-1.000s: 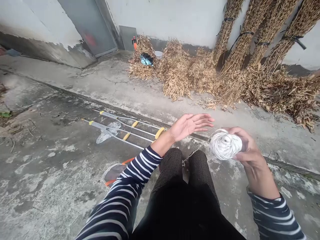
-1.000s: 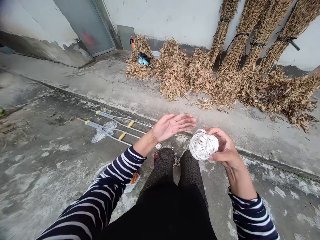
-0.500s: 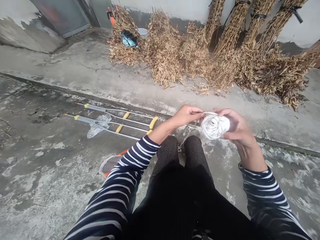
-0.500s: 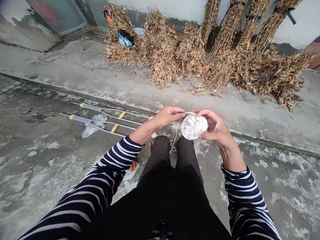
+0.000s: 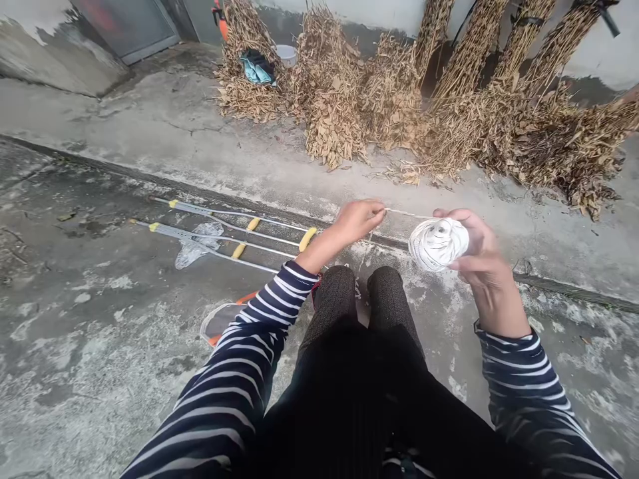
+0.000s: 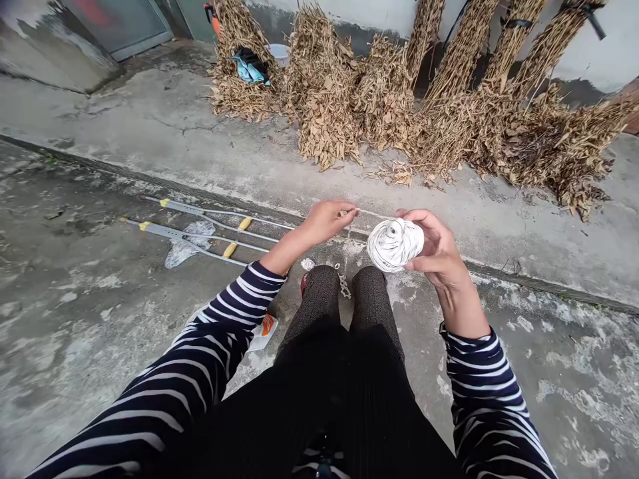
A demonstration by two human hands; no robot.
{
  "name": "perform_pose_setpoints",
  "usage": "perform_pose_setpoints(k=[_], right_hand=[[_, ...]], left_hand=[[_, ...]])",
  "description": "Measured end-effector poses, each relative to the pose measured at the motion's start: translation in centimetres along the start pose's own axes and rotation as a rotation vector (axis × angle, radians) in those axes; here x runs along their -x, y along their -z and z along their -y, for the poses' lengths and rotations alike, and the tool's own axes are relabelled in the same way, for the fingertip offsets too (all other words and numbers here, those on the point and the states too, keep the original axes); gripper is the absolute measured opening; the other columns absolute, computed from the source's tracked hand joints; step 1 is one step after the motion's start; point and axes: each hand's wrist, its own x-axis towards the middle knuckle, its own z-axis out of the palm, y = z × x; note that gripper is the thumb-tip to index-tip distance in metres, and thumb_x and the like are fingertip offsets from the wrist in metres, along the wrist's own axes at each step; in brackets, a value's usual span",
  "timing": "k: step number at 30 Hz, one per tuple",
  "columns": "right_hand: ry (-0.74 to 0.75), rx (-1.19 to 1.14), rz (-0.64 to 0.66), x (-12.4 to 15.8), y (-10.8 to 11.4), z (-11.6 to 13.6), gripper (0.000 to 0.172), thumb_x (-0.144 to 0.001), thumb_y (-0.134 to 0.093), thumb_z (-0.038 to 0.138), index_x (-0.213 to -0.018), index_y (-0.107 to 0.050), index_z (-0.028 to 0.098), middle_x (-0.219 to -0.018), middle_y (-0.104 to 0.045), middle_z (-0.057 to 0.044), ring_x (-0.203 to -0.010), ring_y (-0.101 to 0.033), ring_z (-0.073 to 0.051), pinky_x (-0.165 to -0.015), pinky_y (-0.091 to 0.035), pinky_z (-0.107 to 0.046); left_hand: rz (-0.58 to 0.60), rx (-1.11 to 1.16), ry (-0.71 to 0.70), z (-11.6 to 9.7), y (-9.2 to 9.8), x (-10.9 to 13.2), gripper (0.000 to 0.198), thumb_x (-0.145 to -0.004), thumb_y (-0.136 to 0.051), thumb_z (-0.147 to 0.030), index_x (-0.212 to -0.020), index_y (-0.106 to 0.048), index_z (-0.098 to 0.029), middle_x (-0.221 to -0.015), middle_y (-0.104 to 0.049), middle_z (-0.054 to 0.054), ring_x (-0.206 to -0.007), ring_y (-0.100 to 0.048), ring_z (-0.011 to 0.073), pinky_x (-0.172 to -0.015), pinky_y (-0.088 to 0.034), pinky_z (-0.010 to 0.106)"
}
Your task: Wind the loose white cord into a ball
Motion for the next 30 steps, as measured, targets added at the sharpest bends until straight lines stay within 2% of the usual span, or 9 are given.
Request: perform_pose_setpoints(k=[4, 9, 12, 16, 19, 23, 25, 28, 30], right_hand=[[-0.008, 0.014, -0.02, 0.0, 0.0, 0.1, 0.062, -0.039, -0.1, 0.017, -0.096, -0.079, 0.03, -0.114, -0.069, -0.001, -0.106, -0.062, -0.022, -0.082, -0.054, -0.031], [-0.032, 0.012, -0.055, -0.2, 0.1, 0.1, 0.064, -0.036, -0.101, 0.017, -0.096, -0.08, 0.03, -0.112, -0.071, -0.001, -0.1, -0.064, -0.021, -0.079, -0.056, -0.031], [-0.034, -0.013, -0.065, -0.5, 0.3, 0.3, 0.064, -0.036, -0.102, 0.02, -0.095, -0.08, 0.03, -0.111, -0.073, 0.0, -0.098, -0.067, -0.022, -0.078, -0.059, -0.032], [-0.01, -0.043, -0.103, -1.2, 1.1, 0.4, 0.065, -0.045, -0.099, 0.026, -0.106, -0.077, 0.033, -0.113, -0.075, -0.001, -0.113, -0.069, -0.031, -0.089, -0.063, -0.045], [-0.018, -0.054, -0.125, -1.7, 1.9, 0.1, 0.067, -0.05, -0.093, 0.022, -0.113, -0.074, 0.033, -0.117, -0.075, -0.002, -0.126, -0.066, -0.035, -0.1, -0.061, -0.051], [-0.08, -0.054, -0.091, -1.4, 2.3, -0.6, 0.063, -0.046, -0.093, 0.015, -0.105, -0.074, 0.031, -0.113, -0.075, -0.001, -0.112, -0.07, -0.03, -0.095, -0.062, -0.046], [-0.094, -0.033, -0.041, -1.1, 2.0, -0.8, 0.061, -0.044, -0.095, 0.018, -0.101, -0.075, 0.03, -0.112, -0.075, 0.0, -0.103, -0.07, -0.027, -0.088, -0.062, -0.042], [-0.093, 0.024, 0.036, -0.7, 1.3, -0.8, 0.065, -0.043, -0.098, 0.019, -0.104, -0.076, 0.03, -0.111, -0.074, 0.0, -0.099, -0.068, -0.024, -0.083, -0.058, -0.037], [-0.084, 0.061, 0.072, -0.7, 0.9, -0.6, 0.069, -0.044, -0.1, 0.02, -0.108, -0.076, 0.031, -0.11, -0.073, -0.001, -0.1, -0.067, -0.024, -0.083, -0.056, -0.037]], left_hand=[[-0.03, 0.237, 0.109, -0.3, -0.1, -0.3, 0.02, -0.091, -0.057, -0.02, -0.077, -0.069, -0.013, -0.094, -0.075, 0.006, -0.069, -0.065, 0.0101, -0.071, -0.05, 0.023], [0.014, 0.699, 0.294, -0.1, -1.7, -0.1, 0.014, -0.092, -0.057, -0.012, -0.099, -0.07, -0.01, -0.073, -0.072, 0.002, -0.059, -0.065, 0.0089, -0.063, -0.053, 0.022], [0.118, 0.737, 0.285, -0.1, -2.5, 0.6, 0.02, -0.089, -0.07, -0.016, -0.108, -0.07, -0.01, -0.063, -0.069, -0.001, -0.048, -0.059, 0.0077, -0.055, -0.048, 0.02], [0.251, 0.783, 0.238, -0.7, -2.3, 1.9, 0.029, -0.086, -0.082, -0.036, -0.091, -0.071, -0.01, -0.061, -0.068, 0.001, -0.047, -0.058, 0.0077, -0.052, -0.047, 0.021], [0.353, 0.911, 0.208, -0.9, -1.6, 2.6, 0.043, -0.084, -0.082, -0.052, -0.084, -0.068, -0.011, -0.076, -0.075, 0.008, -0.065, -0.071, 0.0145, -0.061, -0.057, 0.026], [0.341, 1.003, 0.22, -0.4, -1.2, 2.6, 0.043, -0.083, -0.083, -0.051, -0.081, -0.068, -0.01, -0.106, -0.078, 0.018, -0.098, -0.076, 0.0226, -0.069, -0.062, 0.028], [0.333, 0.995, 0.232, -0.3, -1.2, 2.4, 0.04, -0.084, -0.083, -0.047, -0.092, -0.073, -0.009, -0.107, -0.078, 0.018, -0.094, -0.076, 0.0204, -0.07, -0.062, 0.028], [0.397, 0.996, 0.212, -1.1, -1.2, 2.1, 0.048, -0.082, -0.086, -0.047, -0.111, -0.074, -0.011, -0.093, -0.079, 0.01, -0.077, -0.075, 0.0154, -0.073, -0.062, 0.03], [0.432, 0.935, 0.2, -2.0, -0.9, 1.8, 0.047, -0.079, -0.089, -0.046, -0.107, -0.076, -0.011, -0.085, -0.077, 0.007, -0.07, -0.072, 0.0123, -0.073, -0.061, 0.027]])
